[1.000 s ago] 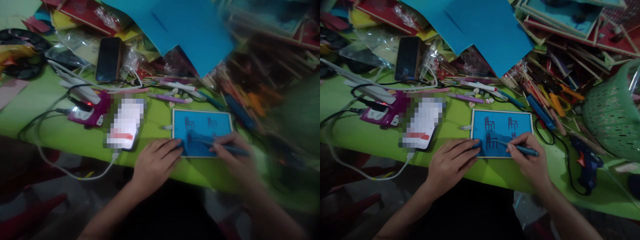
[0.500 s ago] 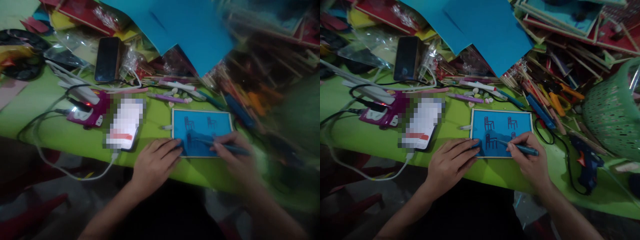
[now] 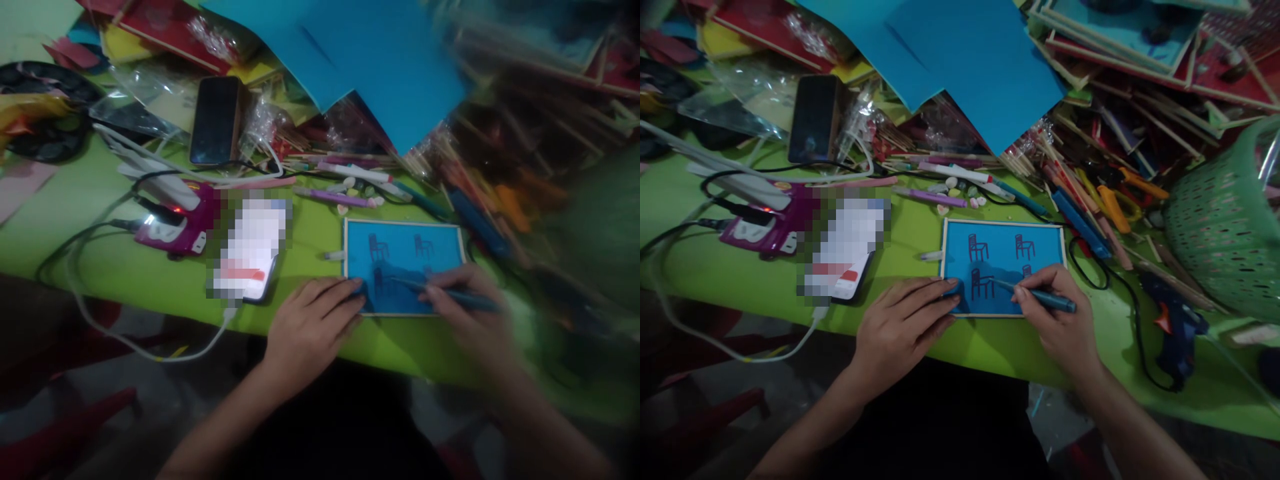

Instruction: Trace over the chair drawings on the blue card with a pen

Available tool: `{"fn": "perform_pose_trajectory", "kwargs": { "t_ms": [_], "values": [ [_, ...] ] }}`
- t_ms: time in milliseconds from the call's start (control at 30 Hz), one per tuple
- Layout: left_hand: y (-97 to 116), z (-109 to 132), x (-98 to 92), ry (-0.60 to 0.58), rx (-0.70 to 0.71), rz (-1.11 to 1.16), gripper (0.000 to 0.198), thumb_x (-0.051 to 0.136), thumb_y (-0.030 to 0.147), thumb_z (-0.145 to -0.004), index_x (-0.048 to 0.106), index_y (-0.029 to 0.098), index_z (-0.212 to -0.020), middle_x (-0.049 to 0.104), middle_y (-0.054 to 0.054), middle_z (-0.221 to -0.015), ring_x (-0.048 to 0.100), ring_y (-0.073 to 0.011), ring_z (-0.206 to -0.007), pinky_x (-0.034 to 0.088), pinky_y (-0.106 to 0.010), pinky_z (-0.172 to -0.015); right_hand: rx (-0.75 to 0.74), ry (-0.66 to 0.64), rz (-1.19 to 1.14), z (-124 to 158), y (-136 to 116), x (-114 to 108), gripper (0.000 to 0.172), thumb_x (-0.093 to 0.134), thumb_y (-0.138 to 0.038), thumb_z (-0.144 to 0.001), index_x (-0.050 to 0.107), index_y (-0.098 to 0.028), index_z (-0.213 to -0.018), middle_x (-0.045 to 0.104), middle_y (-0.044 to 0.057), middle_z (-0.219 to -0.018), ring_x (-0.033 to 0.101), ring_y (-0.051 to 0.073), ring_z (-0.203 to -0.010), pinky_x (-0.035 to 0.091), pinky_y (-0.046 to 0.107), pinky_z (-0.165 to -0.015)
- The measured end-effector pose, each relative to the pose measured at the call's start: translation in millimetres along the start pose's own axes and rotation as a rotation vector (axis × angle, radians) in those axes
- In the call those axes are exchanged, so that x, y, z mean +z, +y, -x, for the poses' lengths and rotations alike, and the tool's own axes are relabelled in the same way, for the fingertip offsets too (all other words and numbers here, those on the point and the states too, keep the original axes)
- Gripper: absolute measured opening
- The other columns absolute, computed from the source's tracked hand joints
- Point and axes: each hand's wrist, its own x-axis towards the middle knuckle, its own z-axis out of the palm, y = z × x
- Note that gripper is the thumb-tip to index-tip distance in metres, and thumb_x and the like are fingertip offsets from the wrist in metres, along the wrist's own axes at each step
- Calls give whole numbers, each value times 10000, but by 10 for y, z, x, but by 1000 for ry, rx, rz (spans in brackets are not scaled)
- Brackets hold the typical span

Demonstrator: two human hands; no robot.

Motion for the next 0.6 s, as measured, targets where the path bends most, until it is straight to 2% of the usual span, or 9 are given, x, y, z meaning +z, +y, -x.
{"fn": "perform_pose_trajectory", "kwargs": {
  "t_ms": [300,600],
  "values": [
    [-2,-3,-3,0,-1,-7,143,693,241,-992,763,202,-1111,781,1,-1259,709,-233,-1072,592,-407,-908,-11,-58,4,9,-11,-21,131,758,-283,-876,655,-232,-812,721,2,-704,694,157,-629,528,250,-567],
    [-3,13,2,-11,-4,-9,158,695,235,-992,763,205,-1132,776,-2,-1273,699,-232,-1093,583,-406,-931,-1,-3,8,-3,6,7,122,755,-294,-865,650,-250,-822,719,-11,-698,703,166,-636,553,269,-588]
  ]
}}
